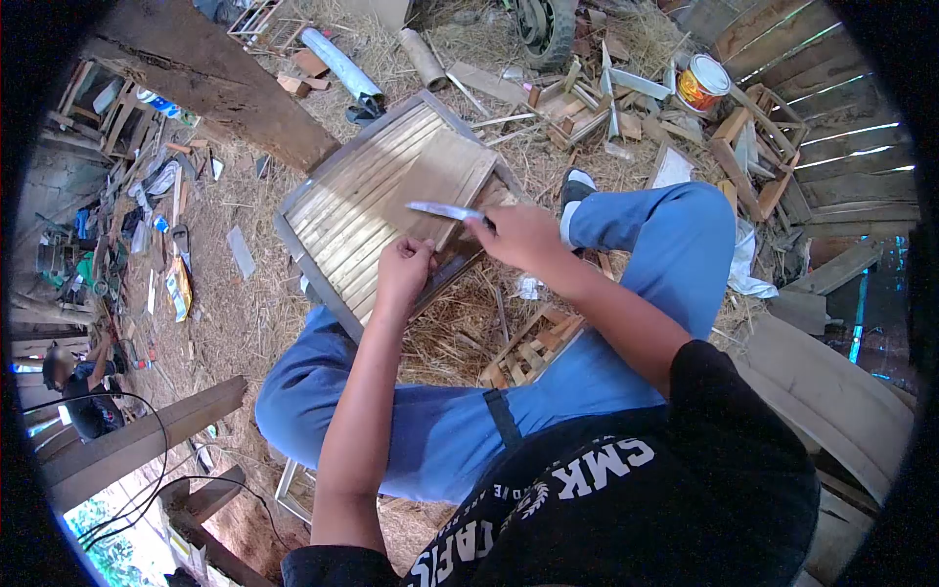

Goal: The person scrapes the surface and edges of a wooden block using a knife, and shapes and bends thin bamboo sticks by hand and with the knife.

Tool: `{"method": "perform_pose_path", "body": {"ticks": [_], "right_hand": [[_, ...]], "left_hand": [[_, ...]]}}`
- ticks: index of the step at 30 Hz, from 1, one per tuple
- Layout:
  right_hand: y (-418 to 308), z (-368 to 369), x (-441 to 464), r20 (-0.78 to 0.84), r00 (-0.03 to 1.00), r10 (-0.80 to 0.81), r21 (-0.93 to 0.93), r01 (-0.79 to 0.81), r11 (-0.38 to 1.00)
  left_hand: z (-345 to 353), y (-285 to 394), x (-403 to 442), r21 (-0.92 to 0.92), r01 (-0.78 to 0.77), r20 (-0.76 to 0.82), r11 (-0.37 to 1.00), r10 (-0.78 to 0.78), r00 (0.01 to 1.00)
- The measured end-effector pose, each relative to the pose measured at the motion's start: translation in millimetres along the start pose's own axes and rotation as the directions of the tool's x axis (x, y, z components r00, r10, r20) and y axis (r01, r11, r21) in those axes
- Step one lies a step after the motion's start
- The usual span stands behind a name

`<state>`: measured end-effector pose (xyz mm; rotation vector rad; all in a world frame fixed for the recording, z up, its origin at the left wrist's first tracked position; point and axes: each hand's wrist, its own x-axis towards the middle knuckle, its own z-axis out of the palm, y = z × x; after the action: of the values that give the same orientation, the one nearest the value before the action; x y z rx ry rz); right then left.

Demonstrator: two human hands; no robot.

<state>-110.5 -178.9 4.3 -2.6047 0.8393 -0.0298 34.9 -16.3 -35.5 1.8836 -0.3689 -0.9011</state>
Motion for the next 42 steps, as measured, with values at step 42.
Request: {"method": "perform_pose_path", "body": {"ticks": [42], "right_hand": [[4.9,-8.2,14.0,0.015,0.996,0.083,-0.016,-0.083,0.996]], "left_hand": [[0.4,-10.0,6.7,0.068,-0.02,-0.016,0.997,0.022,1.0]]}}
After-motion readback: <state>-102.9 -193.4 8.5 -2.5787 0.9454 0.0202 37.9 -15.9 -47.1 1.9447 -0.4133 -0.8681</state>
